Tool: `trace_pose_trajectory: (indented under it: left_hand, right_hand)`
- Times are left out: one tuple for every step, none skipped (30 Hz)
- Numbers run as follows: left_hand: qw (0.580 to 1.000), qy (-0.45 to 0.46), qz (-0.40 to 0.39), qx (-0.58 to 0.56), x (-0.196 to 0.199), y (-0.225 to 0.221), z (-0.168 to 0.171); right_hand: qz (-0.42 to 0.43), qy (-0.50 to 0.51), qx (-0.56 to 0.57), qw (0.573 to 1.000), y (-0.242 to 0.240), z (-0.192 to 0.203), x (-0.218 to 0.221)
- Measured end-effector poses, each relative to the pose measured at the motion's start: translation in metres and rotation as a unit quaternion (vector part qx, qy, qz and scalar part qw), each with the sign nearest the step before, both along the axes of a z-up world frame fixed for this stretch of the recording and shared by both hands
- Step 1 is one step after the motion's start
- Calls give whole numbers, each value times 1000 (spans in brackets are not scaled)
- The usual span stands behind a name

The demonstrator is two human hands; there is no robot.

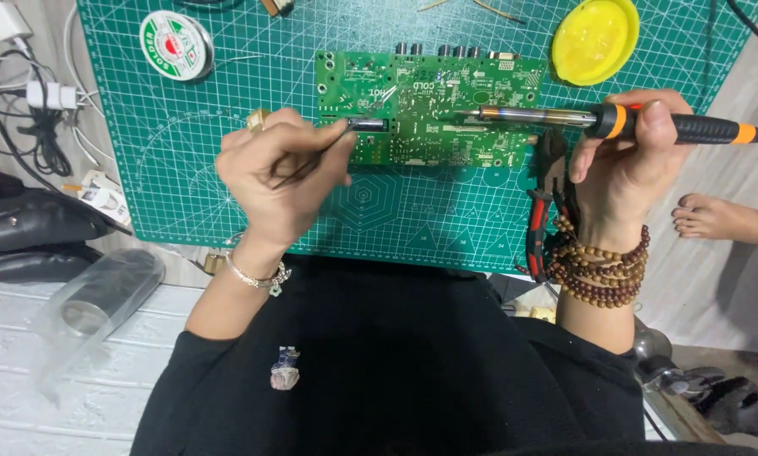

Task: Soldering and desoldering electronic components on a printed circuit board using a soldering iron.

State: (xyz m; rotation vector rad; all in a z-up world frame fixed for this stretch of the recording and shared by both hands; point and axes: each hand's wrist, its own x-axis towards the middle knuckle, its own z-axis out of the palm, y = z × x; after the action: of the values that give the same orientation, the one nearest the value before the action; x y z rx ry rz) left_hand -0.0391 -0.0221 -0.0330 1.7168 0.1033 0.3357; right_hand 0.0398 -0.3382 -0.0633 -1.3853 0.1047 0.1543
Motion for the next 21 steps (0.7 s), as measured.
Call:
trace_pose_trajectory:
  left_hand:
    - [1000,0,-1,2,1,2,2]
    - [1000,-1,-10,17,2,2,2]
    - [999,-2,-20,33,3,2,3]
    - [999,-1,-23,32,2,4,3]
    - [999,-4,-27,27,2,5,2]
    - [999,-6,-31,24,1,8,2]
    - [999,-4,-33,25,-2,5,-7]
    - [1000,1,-2,-26,-3,5,-15]
    - [997,6,29,-76,-5,4,-23]
    - [997,6,30,-74,-7,0,-24]
    - [985,-15,56,-162,-8,-3,-25]
    - [964,-37,78,-251,-8,-8,-27]
    - [964,-39,78,-251,-6,-9,-22]
    - [984,-41,77,-155,-6,-11,-16]
    - [995,-42,74,-58,-5,-14,-11]
    - [995,-43,76,-57,-5,-12,-10]
    - [996,-43,62,-44,-4,-10,-10]
    - [998,-41,47,-31,-5,-8,-9]
    - [998,-39,47,-29,-4,-9,-8]
    - [997,-37,48,-57,-2,-10,-8]
    - [995,-34,48,-84,0,-11,-8]
  right_hand:
    - [-1,0,2,1000,1,0,0]
    - [-5,2,4,1000,1,0,0]
    - [-9,5,6,1000,0,0,0]
    - [-12,6,6,1000,0,0,0]
    - [-6,-2,7,1000,0,0,1]
    - [1,-9,11,1000,1,-1,1]
    - [-1,-8,11,1000,-1,0,-1]
    - [2,-10,6,1000,-1,-1,-1]
    - [6,-11,1,1000,-1,-1,0]
    - [7,-11,3,1000,-1,-1,-1]
    - [6,-8,1,1000,-1,-1,-1]
    - [3,-7,-3,1000,-2,0,-1]
    - [2,-8,-3,1000,-1,-1,0]
    - [2,-9,7,1000,-2,-2,0]
    - [1,-10,17,1000,-2,-3,0]
    - [2,-11,18,1000,-2,-3,1]
    - [3,-14,26,1000,-1,-2,2]
    - [4,-15,34,999,-1,-2,0]
    - [4,-13,35,999,-3,-4,-1]
    - [-7,-2,53,999,-5,-5,0]
    - [-17,10,70,997,-7,-7,0]
